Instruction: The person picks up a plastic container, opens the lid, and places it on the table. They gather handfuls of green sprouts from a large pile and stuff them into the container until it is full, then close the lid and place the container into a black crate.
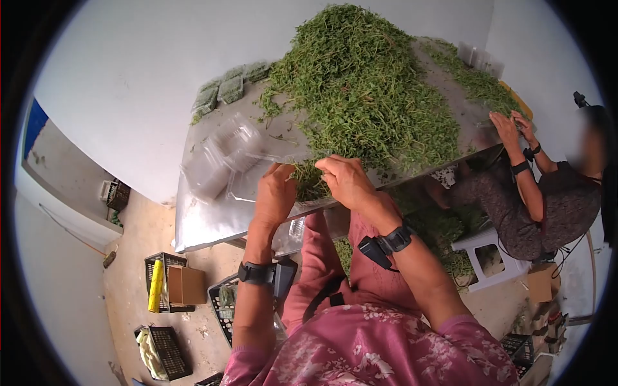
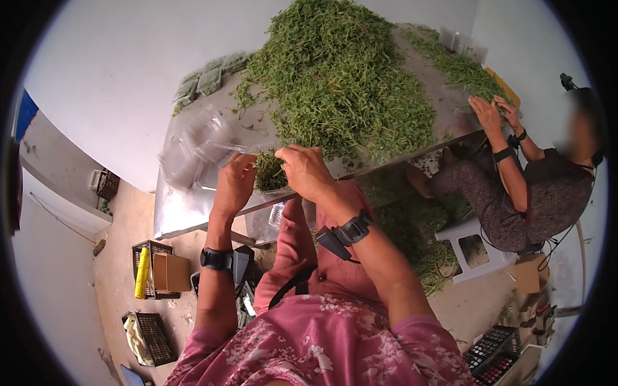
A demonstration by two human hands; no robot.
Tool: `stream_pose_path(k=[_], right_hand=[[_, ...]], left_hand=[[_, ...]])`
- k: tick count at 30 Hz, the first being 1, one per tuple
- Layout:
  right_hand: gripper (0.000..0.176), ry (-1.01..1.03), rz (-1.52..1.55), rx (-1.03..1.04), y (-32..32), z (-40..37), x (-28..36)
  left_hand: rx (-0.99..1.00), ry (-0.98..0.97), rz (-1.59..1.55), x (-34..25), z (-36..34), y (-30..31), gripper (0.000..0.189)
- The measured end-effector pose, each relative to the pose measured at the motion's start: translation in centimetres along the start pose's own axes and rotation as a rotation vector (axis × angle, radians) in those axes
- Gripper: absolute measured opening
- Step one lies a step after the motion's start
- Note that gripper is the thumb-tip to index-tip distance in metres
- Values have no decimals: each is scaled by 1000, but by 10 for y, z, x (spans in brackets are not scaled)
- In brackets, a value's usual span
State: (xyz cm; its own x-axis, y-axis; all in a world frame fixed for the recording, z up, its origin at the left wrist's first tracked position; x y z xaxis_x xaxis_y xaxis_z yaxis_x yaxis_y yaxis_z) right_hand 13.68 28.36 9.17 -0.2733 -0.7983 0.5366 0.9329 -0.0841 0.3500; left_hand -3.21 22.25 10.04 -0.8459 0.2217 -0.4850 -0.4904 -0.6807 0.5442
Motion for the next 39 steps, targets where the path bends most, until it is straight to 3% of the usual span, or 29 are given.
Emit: stream_pose_path(k=[7,10,21,26,30,31,34,35,39], right_hand=[[15,-370,228,-130,19,4,-21],[15,-413,235,-141,20,0,-25],[11,-165,-19,-54,49,16,-40],[8,-318,-230,-73,81,46,-93],[22,-148,-414,-81,78,68,-130],[35,-237,-459,9,74,74,-135],[45,-288,-591,121,61,83,-117],[56,-256,-575,126,53,81,-121],[55,-163,-637,267,34,84,-99]], left_hand=[[81,134,-82,-23,7,-17,22],[176,139,-62,-27,7,-31,25],[364,45,77,-6,3,-65,30],[301,-16,85,-8,-1,-67,28],[291,3,78,-5,-3,-67,28],[294,9,78,-2,-3,-69,29],[286,4,67,-1,-4,-68,29],[280,6,66,0,-4,-69,29],[266,24,53,1,-6,-68,28]])
Point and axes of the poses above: each hand's wrist, its own z-axis towards the middle knuckle, its own y-axis out of the back of the hand, x = y × z, the point moved 4 cm from there along z, towards the middle knuckle, and after that the axes turned 15 degrees about -x, right-handed, at the moved point
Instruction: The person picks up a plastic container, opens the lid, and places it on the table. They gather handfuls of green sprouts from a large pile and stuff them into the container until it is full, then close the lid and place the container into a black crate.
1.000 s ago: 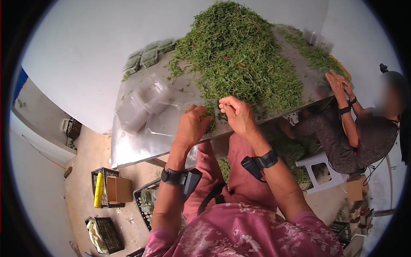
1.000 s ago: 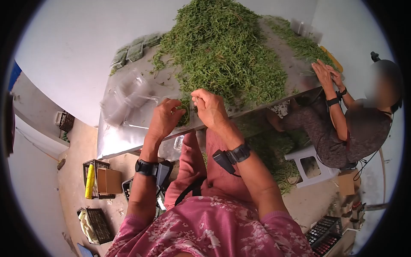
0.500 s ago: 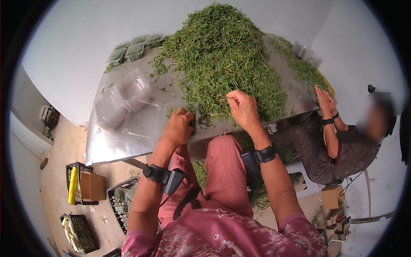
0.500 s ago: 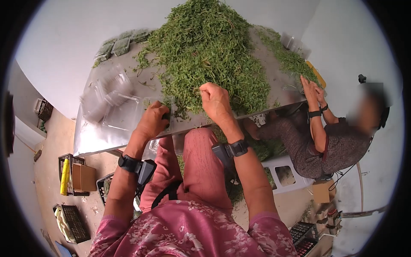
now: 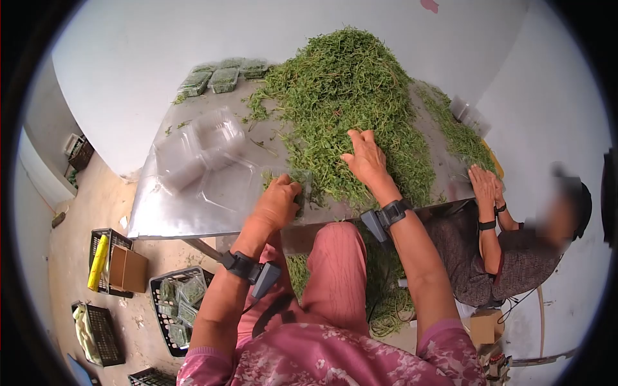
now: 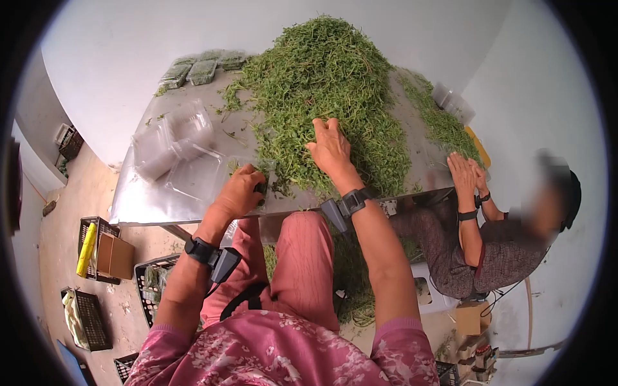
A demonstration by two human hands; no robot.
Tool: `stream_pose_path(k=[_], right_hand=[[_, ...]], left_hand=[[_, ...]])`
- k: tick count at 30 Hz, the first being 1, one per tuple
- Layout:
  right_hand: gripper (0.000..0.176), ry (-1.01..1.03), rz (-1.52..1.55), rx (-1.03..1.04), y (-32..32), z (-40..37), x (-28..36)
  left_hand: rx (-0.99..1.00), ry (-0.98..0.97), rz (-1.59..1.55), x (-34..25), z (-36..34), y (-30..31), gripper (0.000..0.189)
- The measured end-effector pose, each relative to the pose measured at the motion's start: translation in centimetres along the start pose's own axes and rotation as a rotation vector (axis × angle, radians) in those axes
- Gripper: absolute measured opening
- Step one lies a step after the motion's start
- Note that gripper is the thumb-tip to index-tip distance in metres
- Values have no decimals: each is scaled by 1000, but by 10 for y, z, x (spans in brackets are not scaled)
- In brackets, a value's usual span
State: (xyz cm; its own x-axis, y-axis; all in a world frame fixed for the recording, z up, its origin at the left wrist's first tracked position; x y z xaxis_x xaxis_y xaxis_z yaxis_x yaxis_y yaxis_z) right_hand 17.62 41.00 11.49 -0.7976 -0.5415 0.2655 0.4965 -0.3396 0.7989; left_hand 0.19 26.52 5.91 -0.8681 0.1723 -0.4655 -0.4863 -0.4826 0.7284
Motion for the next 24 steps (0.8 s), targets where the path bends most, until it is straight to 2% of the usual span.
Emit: stream_pose_path(k=[3,6,9,10,13,14,17,21,24], right_hand=[[54,20,-106,-11,-3,4,3],[44,-5,-130,128,-13,12,-12],[27,-63,56,15,-14,18,-27],[27,-85,131,-82,-10,17,-30],[31,-170,201,-107,19,24,-27],[31,-315,200,-46,30,27,-24],[32,-202,209,-152,28,34,-40],[34,-252,257,-228,30,34,-48],[38,-274,312,-212,30,35,-48]], left_hand=[[-8,5,9,2,-1,-2,28],[-23,4,14,4,-2,-4,28],[-35,14,16,4,-2,-4,28],[-35,15,17,3,-2,-4,28],[51,78,23,-1,-1,0,31],[47,75,22,-2,-1,0,31],[36,77,19,-2,-2,1,30],[-27,57,0,0,-4,0,28],[-41,28,-39,2,-4,2,26]])
Point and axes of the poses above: each hand's wrist, its own z-axis towards the middle knuckle, its own y-axis out of the back of the hand, x = y × z, the point moved 4 cm from there along z, towards the middle knuckle, and after that the axes turned 15 degrees about -x, right-handed, at the moved point
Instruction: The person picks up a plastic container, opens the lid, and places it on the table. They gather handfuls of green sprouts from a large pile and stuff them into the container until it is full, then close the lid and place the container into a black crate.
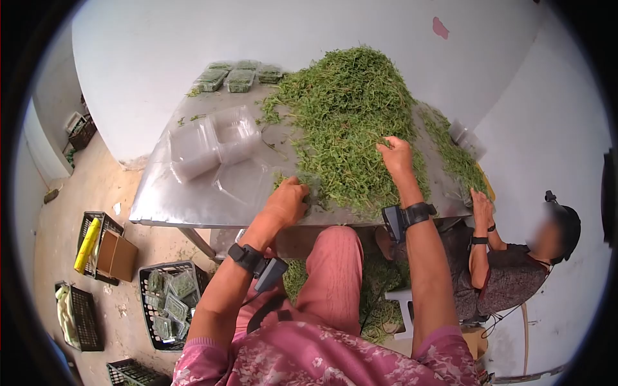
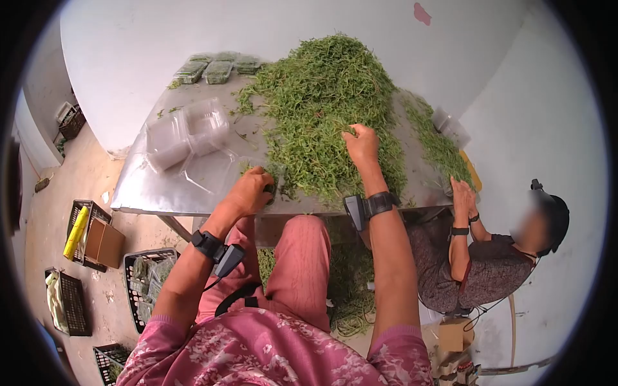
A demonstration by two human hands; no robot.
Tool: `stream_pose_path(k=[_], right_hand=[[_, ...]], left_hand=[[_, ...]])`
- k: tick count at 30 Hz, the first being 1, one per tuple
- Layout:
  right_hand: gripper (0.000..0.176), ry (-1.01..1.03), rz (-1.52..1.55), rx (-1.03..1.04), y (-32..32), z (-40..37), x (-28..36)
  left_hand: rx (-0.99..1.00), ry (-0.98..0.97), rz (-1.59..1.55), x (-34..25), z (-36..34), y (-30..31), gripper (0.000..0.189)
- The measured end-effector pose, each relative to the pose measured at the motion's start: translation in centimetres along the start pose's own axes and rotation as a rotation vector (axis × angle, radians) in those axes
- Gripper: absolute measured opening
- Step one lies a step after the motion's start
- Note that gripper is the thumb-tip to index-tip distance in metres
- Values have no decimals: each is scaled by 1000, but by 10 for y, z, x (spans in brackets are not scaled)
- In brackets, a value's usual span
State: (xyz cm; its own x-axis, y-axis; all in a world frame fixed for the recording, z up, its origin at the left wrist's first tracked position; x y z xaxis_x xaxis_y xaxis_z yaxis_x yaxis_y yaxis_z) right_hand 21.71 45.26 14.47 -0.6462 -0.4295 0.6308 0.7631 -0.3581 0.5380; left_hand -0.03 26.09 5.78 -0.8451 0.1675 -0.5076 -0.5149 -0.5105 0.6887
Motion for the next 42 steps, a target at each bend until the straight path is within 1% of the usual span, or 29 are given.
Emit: stream_pose_path(k=[4,7,9,12,14,16,18,19,20,21,23,26,27,29,32,35,36,38,41,42], right_hand=[[40,-191,227,22,4,-11,18],[37,-283,465,78,4,-23,34],[32,-354,655,139,0,-33,41],[33,-360,750,229,3,-60,77],[29,-300,711,225,-8,-78,86],[26,-244,613,198,-15,-96,98],[21,-93,491,189,-32,-109,104],[18,-18,431,183,-38,-115,110],[17,26,257,126,-37,-124,112],[20,76,250,111,-42,-132,116],[24,284,218,115,-54,-146,120],[29,351,214,241,-61,-161,122],[31,306,230,272,-60,-160,122],[34,216,259,331,-54,-157,120],[29,176,292,342,-47,-148,111],[24,221,293,342,-40,-147,112],[21,260,274,324,-42,-148,111],[16,337,239,289,-48,-153,109],[16,535,14,315,-48,-165,115],[15,550,-20,335,-48,-166,117]], left_hand=[[-35,39,-81,-8,-1,17,21],[-185,33,-149,-13,-4,36,18],[-243,87,-207,-9,-6,47,18],[-344,166,-248,2,-12,61,19],[-422,183,-278,16,-16,67,18],[-369,358,-399,36,-19,67,16],[-323,513,-529,36,-23,74,16],[-317,534,-563,36,-25,74,16],[-311,556,-597,36,-27,75,17],[-307,577,-631,36,-28,76,17],[-256,548,-586,32,-28,76,18],[-227,464,-457,37,-28,69,20],[-225,429,-405,37,-27,67,20],[-230,418,-376,37,-27,66,21],[-236,401,-314,30,-24,68,22],[-291,333,-223,22,-21,69,22],[-317,300,-188,20,-20,69,22],[-300,257,-157,13,-18,67,23],[-250,194,-138,6,-16,61,26],[-228,172,-138,4,-16,58,27]])
Point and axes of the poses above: each hand's wrist, its own z-axis towards the middle knuckle, its own y-axis out of the back of the hand, x = y × z, the point moved 4 cm from there along z, towards the middle knuckle, and after that the axes turned 15 degrees about -x, right-handed, at the moved point
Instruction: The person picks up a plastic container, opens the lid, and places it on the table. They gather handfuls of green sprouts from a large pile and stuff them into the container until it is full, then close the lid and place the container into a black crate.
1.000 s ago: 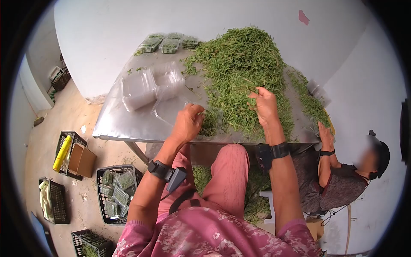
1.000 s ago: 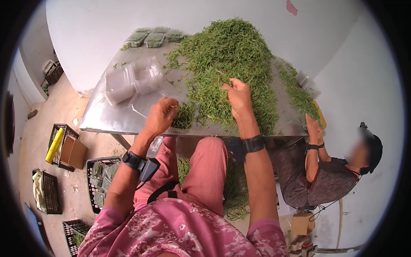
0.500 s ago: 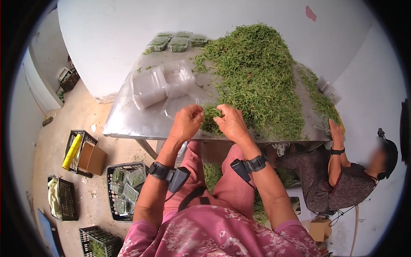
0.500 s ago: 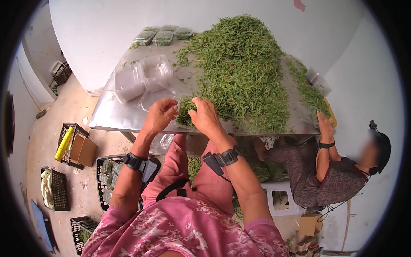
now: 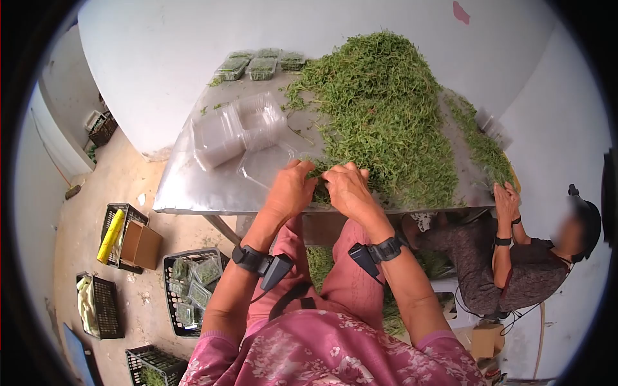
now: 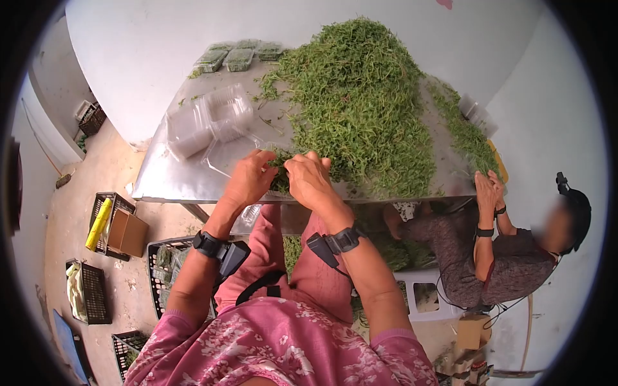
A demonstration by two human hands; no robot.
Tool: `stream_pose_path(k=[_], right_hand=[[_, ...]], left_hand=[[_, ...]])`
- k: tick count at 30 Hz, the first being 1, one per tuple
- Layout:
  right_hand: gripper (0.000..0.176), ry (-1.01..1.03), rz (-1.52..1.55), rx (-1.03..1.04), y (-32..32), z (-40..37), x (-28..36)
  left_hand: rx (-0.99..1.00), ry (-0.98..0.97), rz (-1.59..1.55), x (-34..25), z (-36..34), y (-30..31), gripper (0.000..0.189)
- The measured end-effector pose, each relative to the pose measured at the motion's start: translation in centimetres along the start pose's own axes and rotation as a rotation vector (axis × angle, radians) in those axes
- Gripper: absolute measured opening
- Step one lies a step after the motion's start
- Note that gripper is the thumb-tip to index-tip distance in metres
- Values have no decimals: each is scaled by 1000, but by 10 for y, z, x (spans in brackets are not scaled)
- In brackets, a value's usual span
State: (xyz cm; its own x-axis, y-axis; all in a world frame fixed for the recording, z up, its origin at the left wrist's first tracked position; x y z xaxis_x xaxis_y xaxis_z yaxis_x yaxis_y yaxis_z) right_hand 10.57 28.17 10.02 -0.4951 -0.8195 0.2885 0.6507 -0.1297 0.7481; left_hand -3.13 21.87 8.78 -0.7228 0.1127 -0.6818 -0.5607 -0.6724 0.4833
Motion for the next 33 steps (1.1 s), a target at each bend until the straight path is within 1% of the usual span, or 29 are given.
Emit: stream_pose_path(k=[2,3,6,8,9,12,15,18,21,22,24,26,30,33], right_hand=[[13,18,-58,58,1,0,2],[13,6,-19,2,0,0,-1],[10,-37,94,-183,0,-2,-12],[9,-78,166,-326,6,-4,-19],[8,-108,188,-339,8,-4,-23],[7,-176,223,-400,15,-7,-28],[7,-222,226,-433,6,-17,-30],[12,-153,180,-502,-3,-29,-25],[13,-180,261,-592,-16,-41,-31],[12,-237,362,-603,-19,-43,-34],[14,-235,357,-656,-14,-45,-36],[13,-247,375,-696,-12,-46,-36],[12,-384,480,-660,-15,-51,-43],[13,-444,508,-618,-18,-53,-47]], left_hand=[[22,-86,24,-7,1,-4,29],[33,-128,35,-10,1,-6,30],[116,-160,101,-9,1,-16,31],[150,-147,136,-7,1,-22,27],[168,-140,154,-7,0,-24,25],[277,-146,332,-13,3,-31,27],[313,-172,456,-20,4,-39,27],[341,-149,515,-26,7,-41,28],[337,-169,507,-25,7,-41,30],[315,-185,471,-23,6,-40,30],[277,-216,399,-19,3,-36,32],[194,-240,355,-20,1,-28,36],[45,-301,369,-28,3,-13,37],[16,-314,378,-32,4,-11,34]])
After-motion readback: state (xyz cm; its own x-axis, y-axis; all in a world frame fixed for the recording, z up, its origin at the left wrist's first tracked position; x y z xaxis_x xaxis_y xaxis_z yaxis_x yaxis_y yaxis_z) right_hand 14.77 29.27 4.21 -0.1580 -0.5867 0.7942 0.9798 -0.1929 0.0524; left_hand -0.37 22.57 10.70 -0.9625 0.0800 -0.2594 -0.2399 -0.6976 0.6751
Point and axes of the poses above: each hand's wrist, its own z-axis towards the middle knuckle, its own y-axis out of the back of the hand, x = y × z, the point moved 4 cm from there along z, towards the middle knuckle, and after that the axes turned 15 degrees about -x, right-handed, at the moved point
